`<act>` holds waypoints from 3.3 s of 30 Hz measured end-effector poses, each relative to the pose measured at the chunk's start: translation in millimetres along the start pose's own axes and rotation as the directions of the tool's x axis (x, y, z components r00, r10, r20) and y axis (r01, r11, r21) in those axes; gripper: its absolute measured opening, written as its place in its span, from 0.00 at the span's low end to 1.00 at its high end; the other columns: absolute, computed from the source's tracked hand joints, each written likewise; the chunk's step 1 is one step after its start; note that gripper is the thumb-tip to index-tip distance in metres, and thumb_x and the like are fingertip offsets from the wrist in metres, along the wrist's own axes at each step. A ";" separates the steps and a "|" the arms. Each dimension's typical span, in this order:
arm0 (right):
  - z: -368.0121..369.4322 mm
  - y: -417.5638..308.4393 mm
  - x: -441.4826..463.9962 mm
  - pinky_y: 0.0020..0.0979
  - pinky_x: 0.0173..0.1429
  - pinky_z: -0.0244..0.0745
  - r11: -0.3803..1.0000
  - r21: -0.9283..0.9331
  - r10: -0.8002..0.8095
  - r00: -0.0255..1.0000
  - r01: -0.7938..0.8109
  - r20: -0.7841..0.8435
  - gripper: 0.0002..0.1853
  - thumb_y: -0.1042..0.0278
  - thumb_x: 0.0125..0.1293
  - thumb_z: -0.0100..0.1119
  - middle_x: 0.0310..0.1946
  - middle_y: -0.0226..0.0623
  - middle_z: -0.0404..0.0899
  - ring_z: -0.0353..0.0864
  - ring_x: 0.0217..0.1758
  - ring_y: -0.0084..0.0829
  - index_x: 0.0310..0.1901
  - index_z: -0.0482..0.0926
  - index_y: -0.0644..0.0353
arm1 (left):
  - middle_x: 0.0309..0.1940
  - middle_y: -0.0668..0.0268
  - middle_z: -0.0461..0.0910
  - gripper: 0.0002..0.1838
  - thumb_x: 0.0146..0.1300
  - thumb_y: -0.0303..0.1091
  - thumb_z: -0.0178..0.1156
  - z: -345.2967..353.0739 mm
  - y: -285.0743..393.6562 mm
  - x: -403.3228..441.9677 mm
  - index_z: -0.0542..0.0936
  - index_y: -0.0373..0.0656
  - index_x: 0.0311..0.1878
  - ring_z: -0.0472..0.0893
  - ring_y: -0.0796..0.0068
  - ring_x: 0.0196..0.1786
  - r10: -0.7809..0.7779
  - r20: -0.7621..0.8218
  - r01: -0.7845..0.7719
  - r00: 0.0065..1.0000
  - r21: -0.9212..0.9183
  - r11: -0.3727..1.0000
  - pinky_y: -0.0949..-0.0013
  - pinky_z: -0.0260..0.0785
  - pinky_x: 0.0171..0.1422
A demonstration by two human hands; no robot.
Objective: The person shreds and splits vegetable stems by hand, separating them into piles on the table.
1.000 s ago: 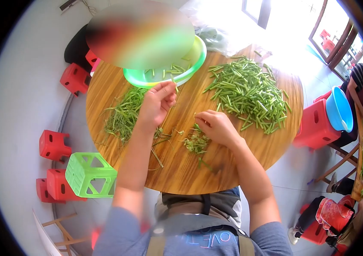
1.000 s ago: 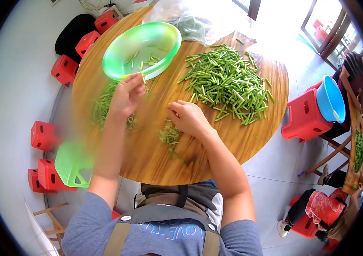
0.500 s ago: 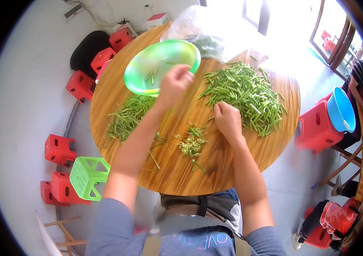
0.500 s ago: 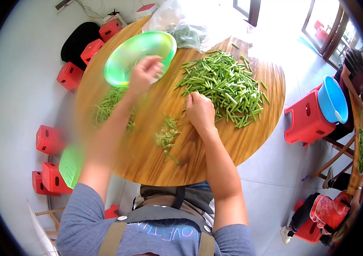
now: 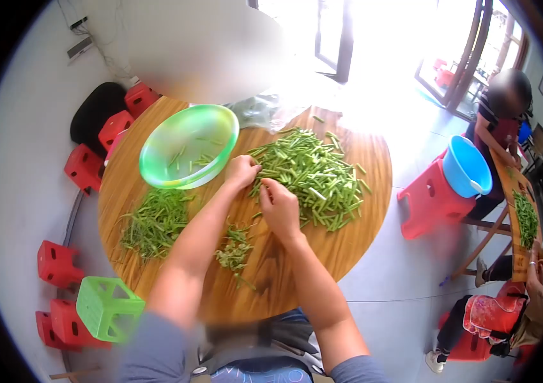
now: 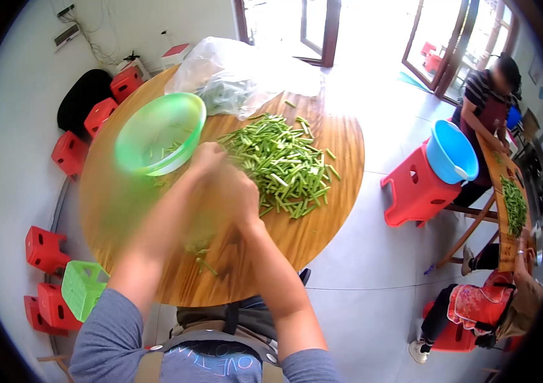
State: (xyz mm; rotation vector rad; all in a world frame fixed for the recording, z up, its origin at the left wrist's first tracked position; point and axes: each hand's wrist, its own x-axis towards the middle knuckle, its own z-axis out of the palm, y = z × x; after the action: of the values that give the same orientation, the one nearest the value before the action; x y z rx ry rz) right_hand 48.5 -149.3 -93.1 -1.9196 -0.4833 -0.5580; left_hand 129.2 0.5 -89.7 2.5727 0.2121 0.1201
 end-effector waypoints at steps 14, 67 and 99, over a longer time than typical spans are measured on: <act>-2.3 -5.3 3.0 0.27 0.28 0.70 0.995 0.102 0.006 1.000 -0.003 -0.022 0.10 0.70 0.61 0.57 0.21 0.40 0.77 0.74 0.20 0.25 0.43 0.79 0.62 | 0.31 0.60 0.81 0.16 0.66 0.29 0.52 -15.3 34.3 -41.6 0.70 0.33 0.54 0.79 0.77 0.33 0.023 -0.103 -0.090 0.994 -0.716 0.692 0.74 0.70 0.36; 15.7 -42.4 -16.4 0.25 0.25 0.67 0.993 0.063 -0.111 0.934 0.096 0.340 0.05 0.78 0.56 0.61 0.26 0.38 0.76 0.72 0.20 0.26 0.36 0.79 0.64 | 0.29 0.72 0.77 0.07 0.62 0.29 0.60 -24.3 -46.8 -126.6 0.78 0.39 0.42 0.73 0.85 0.31 -0.009 0.160 0.160 0.987 -0.987 0.014 0.83 0.63 0.34; 11.5 -50.5 -14.2 0.19 0.26 0.64 0.953 0.260 0.089 0.963 -0.156 0.254 0.03 0.80 0.55 0.58 0.23 0.29 0.75 0.69 0.22 0.15 0.33 0.79 0.67 | 0.36 0.67 0.79 0.14 0.64 0.36 0.58 -28.2 -34.5 -139.0 0.80 0.35 0.46 0.77 0.79 0.42 0.138 0.102 0.071 0.985 -0.974 0.217 0.76 0.69 0.48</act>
State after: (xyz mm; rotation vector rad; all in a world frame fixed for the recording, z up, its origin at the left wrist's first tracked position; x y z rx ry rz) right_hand 10.6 -120.4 -68.5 -1.7380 -0.5595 -0.1640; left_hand -15.6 19.5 -90.1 1.2273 -0.0222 0.0218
